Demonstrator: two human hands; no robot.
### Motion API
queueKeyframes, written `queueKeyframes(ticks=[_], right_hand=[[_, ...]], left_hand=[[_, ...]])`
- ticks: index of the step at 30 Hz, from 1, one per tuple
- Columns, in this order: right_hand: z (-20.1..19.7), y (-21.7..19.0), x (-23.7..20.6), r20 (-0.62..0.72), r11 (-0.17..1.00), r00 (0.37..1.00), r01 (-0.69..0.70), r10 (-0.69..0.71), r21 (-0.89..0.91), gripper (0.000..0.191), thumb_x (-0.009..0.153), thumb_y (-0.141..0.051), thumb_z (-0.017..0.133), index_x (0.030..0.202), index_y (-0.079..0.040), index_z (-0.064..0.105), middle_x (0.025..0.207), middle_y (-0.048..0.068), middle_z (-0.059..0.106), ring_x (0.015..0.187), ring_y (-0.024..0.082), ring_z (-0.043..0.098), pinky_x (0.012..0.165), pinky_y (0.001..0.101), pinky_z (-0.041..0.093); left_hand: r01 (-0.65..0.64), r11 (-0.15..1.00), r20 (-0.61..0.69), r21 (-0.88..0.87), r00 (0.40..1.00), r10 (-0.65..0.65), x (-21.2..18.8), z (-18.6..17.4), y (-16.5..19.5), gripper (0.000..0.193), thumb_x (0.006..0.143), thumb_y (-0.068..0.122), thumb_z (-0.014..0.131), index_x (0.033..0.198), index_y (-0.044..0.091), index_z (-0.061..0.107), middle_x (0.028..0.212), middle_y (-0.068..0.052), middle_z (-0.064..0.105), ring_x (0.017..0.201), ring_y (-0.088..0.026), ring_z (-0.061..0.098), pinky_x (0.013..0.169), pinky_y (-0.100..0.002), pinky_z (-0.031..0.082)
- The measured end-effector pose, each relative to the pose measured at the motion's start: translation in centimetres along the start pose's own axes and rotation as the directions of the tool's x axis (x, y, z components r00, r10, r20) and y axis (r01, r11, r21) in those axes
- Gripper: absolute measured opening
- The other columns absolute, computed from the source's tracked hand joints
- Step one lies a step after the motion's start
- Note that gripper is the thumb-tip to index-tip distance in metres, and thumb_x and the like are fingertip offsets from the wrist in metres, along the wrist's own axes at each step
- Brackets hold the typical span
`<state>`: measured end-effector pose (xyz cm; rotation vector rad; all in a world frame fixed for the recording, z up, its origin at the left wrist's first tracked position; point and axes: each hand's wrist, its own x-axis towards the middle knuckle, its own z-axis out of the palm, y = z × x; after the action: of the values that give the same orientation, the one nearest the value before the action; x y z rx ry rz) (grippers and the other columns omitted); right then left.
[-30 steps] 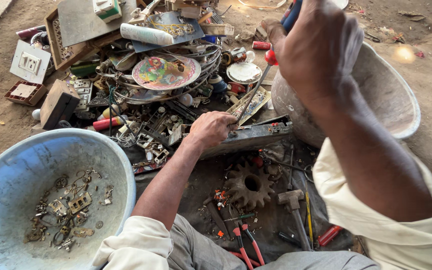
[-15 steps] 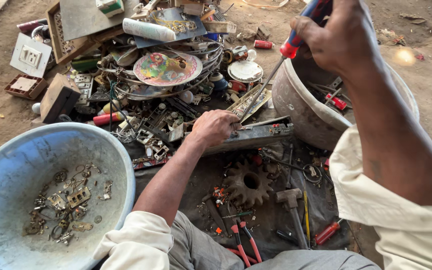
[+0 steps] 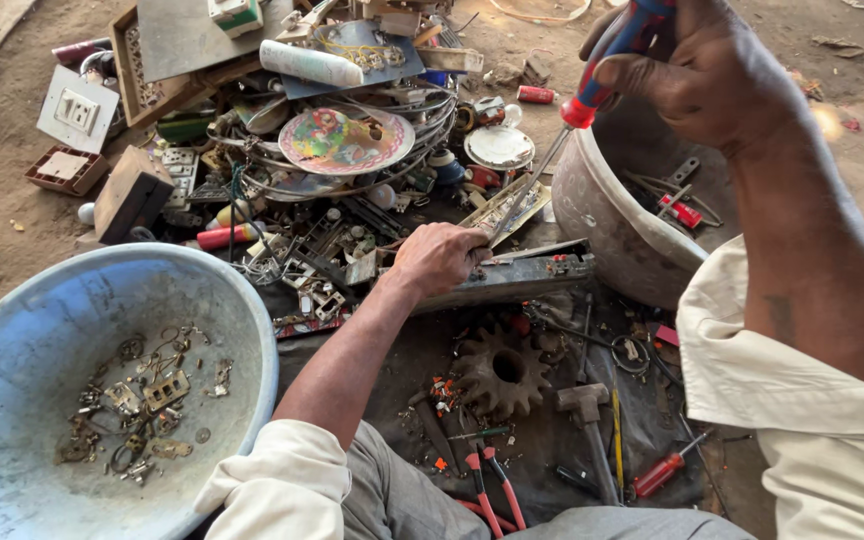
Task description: The person sits on the ground and uses a screwdriver to remove screws from a metal casing, then takes apart the internal components of a device including a large gear.
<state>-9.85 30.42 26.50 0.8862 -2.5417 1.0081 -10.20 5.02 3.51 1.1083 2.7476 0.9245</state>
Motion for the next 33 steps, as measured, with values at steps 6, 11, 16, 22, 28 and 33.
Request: queueKeyframes(ticks=[6, 11, 16, 22, 28, 33], right_hand=[[0.9, -1.4, 0.7, -0.173, 0.947, 0.976, -0.177, 0.133, -0.269, 0.043, 0.101, -0.030, 0.080, 0.123, -0.002, 0.055, 0.098, 0.008, 0.067, 0.090, 0.019, 0.066, 0.081, 0.0365, 0.053], [2.9, -0.4, 2.3, -0.440, 0.834, 0.897, -0.220, -0.030, -0.505, 0.029, 0.104, -0.029, 0.080, 0.101, -0.002, 0.069, 0.083, 0.011, 0.069, 0.074, 0.024, 0.063, 0.068, 0.0427, 0.050], [2.1, -0.2, 2.7, -0.155, 0.998, 0.986, -0.062, 0.059, -0.014, 0.017, 0.110, -0.016, 0.068, 0.106, 0.000, 0.066, 0.094, 0.006, 0.069, 0.085, 0.016, 0.063, 0.075, 0.0334, 0.050], [3.7, -1.5, 3.1, -0.263, 0.984, 0.965, 0.053, -0.006, 0.172, 0.015, 0.098, -0.011, 0.058, 0.104, 0.001, 0.065, 0.098, 0.008, 0.070, 0.090, 0.016, 0.067, 0.083, 0.0315, 0.055], [7.4, -1.8, 5.2, -0.516, 0.667, 0.637, 0.005, 0.572, 0.745, 0.024, 0.096, -0.024, 0.054, 0.083, -0.004, 0.061, 0.062, 0.008, 0.060, 0.049, 0.021, 0.058, 0.050, 0.0428, 0.051], [4.4, -1.9, 4.6, 0.060, 0.505, 0.986, -0.133, 0.158, 0.853, 0.025, 0.100, -0.022, 0.057, 0.082, -0.004, 0.059, 0.064, 0.008, 0.057, 0.053, 0.023, 0.057, 0.058, 0.0437, 0.052]], left_hand=[[0.028, 1.000, 0.003, 0.010, 1.000, -0.028, 0.4, 0.4, -0.4, 0.028, 0.094, 0.040, 0.063, 0.114, 0.023, 0.074, 0.094, -0.015, 0.075, 0.084, -0.035, 0.072, 0.073, -0.050, 0.056], [0.004, 0.999, 0.038, 0.032, 0.999, -0.005, 0.5, 0.4, -0.5, 0.025, 0.099, 0.038, 0.061, 0.112, 0.021, 0.074, 0.098, -0.009, 0.078, 0.087, -0.031, 0.074, 0.078, -0.047, 0.057], [-0.046, 0.982, -0.114, -0.182, 0.993, 0.025, 0.3, 0.4, -0.5, 0.033, 0.088, 0.029, 0.067, 0.121, 0.023, 0.072, 0.102, -0.010, 0.077, 0.083, -0.031, 0.074, 0.072, -0.046, 0.058], [0.037, 0.987, -0.073, -0.158, 0.996, -0.050, 0.6, 0.8, -0.5, 0.023, 0.094, 0.037, 0.068, 0.110, 0.023, 0.077, 0.087, -0.012, 0.076, 0.075, -0.033, 0.072, 0.069, -0.047, 0.055], [-0.024, 0.986, -0.114, -0.167, 0.994, 0.005, 0.4, 1.2, -1.0, 0.024, 0.095, 0.038, 0.070, 0.103, 0.016, 0.078, 0.081, -0.015, 0.074, 0.077, -0.036, 0.071, 0.069, -0.048, 0.053], [-0.099, 0.975, -0.178, -0.199, 0.982, 0.063, 0.6, 1.1, -1.0, 0.025, 0.091, 0.036, 0.072, 0.106, 0.016, 0.078, 0.081, -0.015, 0.074, 0.075, -0.035, 0.070, 0.068, -0.048, 0.054]])
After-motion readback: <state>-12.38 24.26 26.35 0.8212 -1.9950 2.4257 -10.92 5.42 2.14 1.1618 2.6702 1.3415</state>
